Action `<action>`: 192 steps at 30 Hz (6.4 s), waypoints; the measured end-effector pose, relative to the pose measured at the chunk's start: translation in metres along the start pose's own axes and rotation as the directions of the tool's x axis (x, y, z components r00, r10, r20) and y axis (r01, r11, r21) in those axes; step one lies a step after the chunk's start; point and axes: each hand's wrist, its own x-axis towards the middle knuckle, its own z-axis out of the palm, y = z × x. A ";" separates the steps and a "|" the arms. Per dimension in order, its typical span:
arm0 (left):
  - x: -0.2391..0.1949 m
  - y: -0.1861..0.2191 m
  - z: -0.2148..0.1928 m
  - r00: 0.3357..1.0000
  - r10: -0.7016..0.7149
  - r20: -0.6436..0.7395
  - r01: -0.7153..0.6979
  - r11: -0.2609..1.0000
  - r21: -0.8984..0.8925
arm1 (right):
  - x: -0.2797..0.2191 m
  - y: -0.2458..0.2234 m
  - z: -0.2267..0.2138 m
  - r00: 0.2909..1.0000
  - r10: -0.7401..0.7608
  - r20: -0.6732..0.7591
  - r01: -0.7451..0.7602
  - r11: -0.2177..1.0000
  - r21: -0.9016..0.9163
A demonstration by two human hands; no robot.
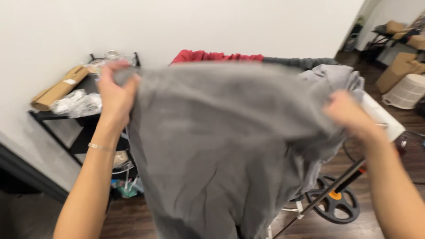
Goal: Hanging various items of clothing on a drying rack.
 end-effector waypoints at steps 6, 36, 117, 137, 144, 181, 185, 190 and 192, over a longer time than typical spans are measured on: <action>-0.036 0.036 0.015 0.362 -0.768 0.527 0.898 0.136 -0.418 | -0.089 -0.111 -0.041 0.948 0.292 -0.128 -0.095 0.640 0.762; -0.032 0.104 0.086 0.936 -0.290 0.199 0.335 0.907 -0.255 | -0.071 -0.258 0.053 0.681 -0.732 -0.025 0.731 0.679 0.068; -0.012 0.160 0.122 0.707 0.125 0.696 0.360 0.784 -0.506 | -0.056 -0.178 0.066 0.941 -0.302 -0.151 0.331 0.913 0.239; -0.143 0.172 0.204 0.348 -0.414 0.841 0.937 0.118 -0.329 | -0.047 -0.121 0.021 0.975 0.129 0.182 -0.173 -0.075 0.982; -0.141 0.171 0.217 0.372 -0.315 0.873 0.927 0.071 -0.369 | -0.053 -0.169 0.009 0.975 0.000 0.223 -0.222 -0.093 0.971; 0.022 0.074 0.070 0.906 0.055 0.420 0.141 0.896 -0.421 | -0.053 -0.300 0.110 0.757 -0.634 -0.160 0.645 0.764 0.024; 0.009 0.052 0.065 0.881 0.148 0.450 0.068 0.901 -0.428 | -0.028 -0.273 0.119 0.824 -0.535 -0.187 0.566 0.793 0.225; 0.012 0.041 0.031 0.892 -0.039 0.451 0.187 0.939 -0.288 | -0.019 -0.229 0.064 0.995 -0.039 -0.094 0.102 0.416 0.903; 0.006 0.053 0.024 0.835 -0.092 0.543 0.311 0.892 -0.327 | -0.032 -0.239 0.048 0.992 0.105 -0.076 0.056 0.186 0.981</action>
